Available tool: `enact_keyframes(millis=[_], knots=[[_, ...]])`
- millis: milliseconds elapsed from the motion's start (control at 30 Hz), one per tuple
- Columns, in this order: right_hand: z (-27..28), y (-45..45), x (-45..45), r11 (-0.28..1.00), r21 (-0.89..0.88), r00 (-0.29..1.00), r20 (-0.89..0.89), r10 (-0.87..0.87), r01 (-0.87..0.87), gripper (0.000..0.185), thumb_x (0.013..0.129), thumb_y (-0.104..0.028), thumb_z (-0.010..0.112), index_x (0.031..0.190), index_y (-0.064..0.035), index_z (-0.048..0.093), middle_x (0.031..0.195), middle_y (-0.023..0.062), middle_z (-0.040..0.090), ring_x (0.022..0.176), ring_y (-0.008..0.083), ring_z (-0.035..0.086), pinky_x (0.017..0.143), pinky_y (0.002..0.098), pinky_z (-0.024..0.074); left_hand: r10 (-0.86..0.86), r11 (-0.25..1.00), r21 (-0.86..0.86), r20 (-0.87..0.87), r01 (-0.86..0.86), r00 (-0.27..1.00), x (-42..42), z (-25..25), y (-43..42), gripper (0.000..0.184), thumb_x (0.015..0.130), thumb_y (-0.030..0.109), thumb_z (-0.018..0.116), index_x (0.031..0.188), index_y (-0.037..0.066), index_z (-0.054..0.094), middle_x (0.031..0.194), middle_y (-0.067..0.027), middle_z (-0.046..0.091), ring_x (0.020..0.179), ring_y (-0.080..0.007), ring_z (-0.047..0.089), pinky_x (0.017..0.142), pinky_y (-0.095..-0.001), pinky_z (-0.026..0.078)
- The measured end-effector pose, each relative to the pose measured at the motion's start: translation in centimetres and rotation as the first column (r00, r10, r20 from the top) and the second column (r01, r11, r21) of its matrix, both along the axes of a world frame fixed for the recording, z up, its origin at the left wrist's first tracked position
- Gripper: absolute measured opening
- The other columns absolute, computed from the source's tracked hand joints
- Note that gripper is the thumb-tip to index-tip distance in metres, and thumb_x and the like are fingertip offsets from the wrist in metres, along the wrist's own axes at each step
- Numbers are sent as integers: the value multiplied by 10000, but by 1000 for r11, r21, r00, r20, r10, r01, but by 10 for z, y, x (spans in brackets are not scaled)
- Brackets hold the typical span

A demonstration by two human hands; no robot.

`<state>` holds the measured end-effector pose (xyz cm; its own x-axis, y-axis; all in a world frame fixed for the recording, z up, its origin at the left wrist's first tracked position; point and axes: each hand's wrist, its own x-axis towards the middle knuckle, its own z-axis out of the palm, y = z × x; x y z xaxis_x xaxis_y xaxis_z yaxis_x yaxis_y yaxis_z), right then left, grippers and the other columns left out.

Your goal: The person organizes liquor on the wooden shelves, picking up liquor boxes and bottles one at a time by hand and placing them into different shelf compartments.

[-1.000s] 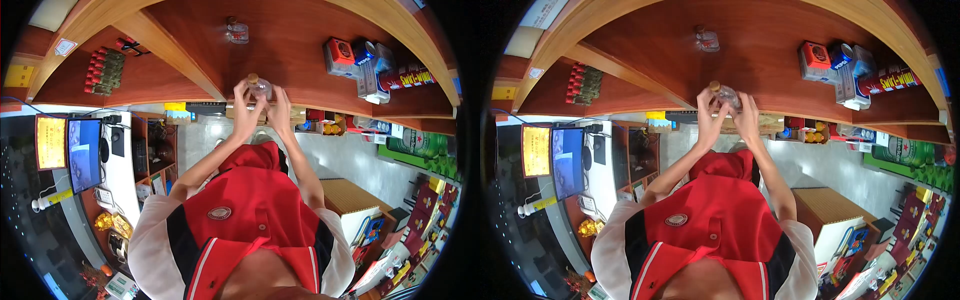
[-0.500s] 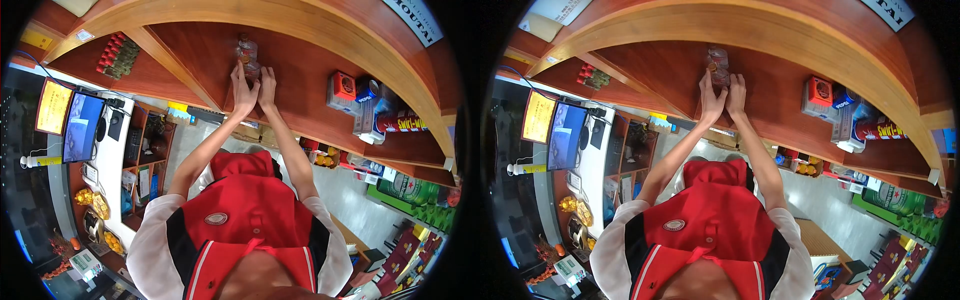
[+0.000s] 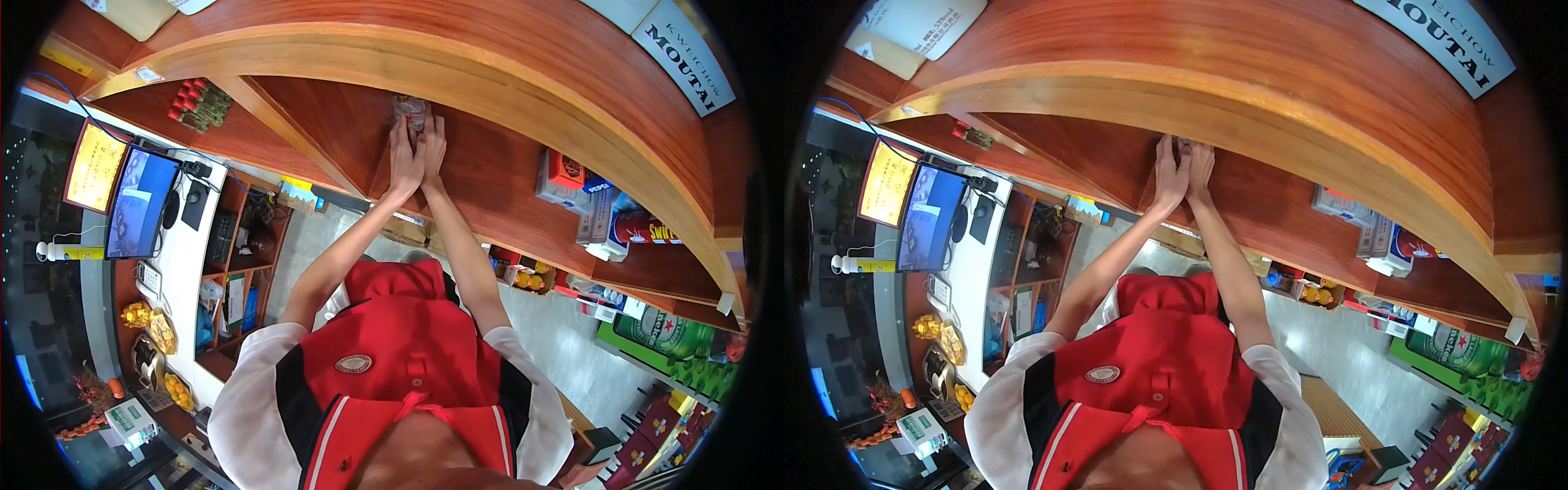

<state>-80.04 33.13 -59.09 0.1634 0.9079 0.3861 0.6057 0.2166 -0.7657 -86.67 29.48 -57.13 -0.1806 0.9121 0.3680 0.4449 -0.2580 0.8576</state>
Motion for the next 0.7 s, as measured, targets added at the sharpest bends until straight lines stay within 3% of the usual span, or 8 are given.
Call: enact_keyframes(millis=[67,133,267,367,433,500,600,700], knots=[[-4,-3,2,1000,-4,1000,21,11,-11,311,974,-258,608,1197,-44,650,1119,223,654,1033,449,616,871,518,508,13,999,30,-6,-13,1000,1,3,-3,594,1012,155,585,1519,-55,359,1479,-322,439,1346,-492,457,1136,-499,391],[-3,-2,3,995,96,993,121,-10,-2,599,918,-197,688,1457,-16,500,1154,262,579,960,467,637,739,530,560,-36,998,-55,31,38,999,-2,7,-4,651,1018,188,577,1543,-82,302,1515,-340,385,1398,-495,402,1174,-495,350],[5,-7,7,982,174,994,90,61,-76,593,927,-212,682,1456,-18,498,1146,267,577,936,475,634,719,539,553,-75,984,-160,52,83,996,-7,14,-14,715,1027,237,569,1579,-83,247,1563,-333,343,1459,-480,345,1220,-488,297],[13,-10,0,994,-52,993,61,104,-101,638,903,-220,736,1454,-9,494,1156,258,585,994,461,619,813,526,542,-127,984,-121,47,131,991,-19,21,-53,598,1033,208,569,1535,-54,379,1520,-300,444,1422,-452,421,1192,-475,339],[15,-16,-3,992,105,996,72,60,-67,673,861,-214,805,1423,6,507,1167,233,596,1094,434,585,939,504,499,-148,983,-80,170,164,974,-37,48,-91,399,1024,142,577,1382,-35,576,1372,-264,591,1324,-417,537,1129,-448,413],[7,-21,-6,968,244,985,142,-94,58,676,837,-206,845,1391,10,524,1176,209,603,1156,399,547,1006,490,443,-196,979,-48,79,200,978,-70,79,-136,232,1005,80,591,1184,-37,679,1154,-215,680,1116,-365,654,991,-403,499],[10,-49,-5,990,95,994,35,-106,103,471,888,-184,804,1266,20,611,1154,194,625,1069,359,600,919,453,495,-189,981,-20,149,194,971,-131,100,-175,135,996,60,596,1035,-33,686,983,-152,675,925,-290,667,848,-374,526],[35,-84,-15,997,-21,994,-74,-79,78,322,920,-163,766,1161,25,665,1056,169,658,966,298,634,854,414,516,39,997,49,238,-52,971,-177,85,-154,111,990,33,606,895,-18,634,879,-111,642,767,-203,620,702,-326,500]])
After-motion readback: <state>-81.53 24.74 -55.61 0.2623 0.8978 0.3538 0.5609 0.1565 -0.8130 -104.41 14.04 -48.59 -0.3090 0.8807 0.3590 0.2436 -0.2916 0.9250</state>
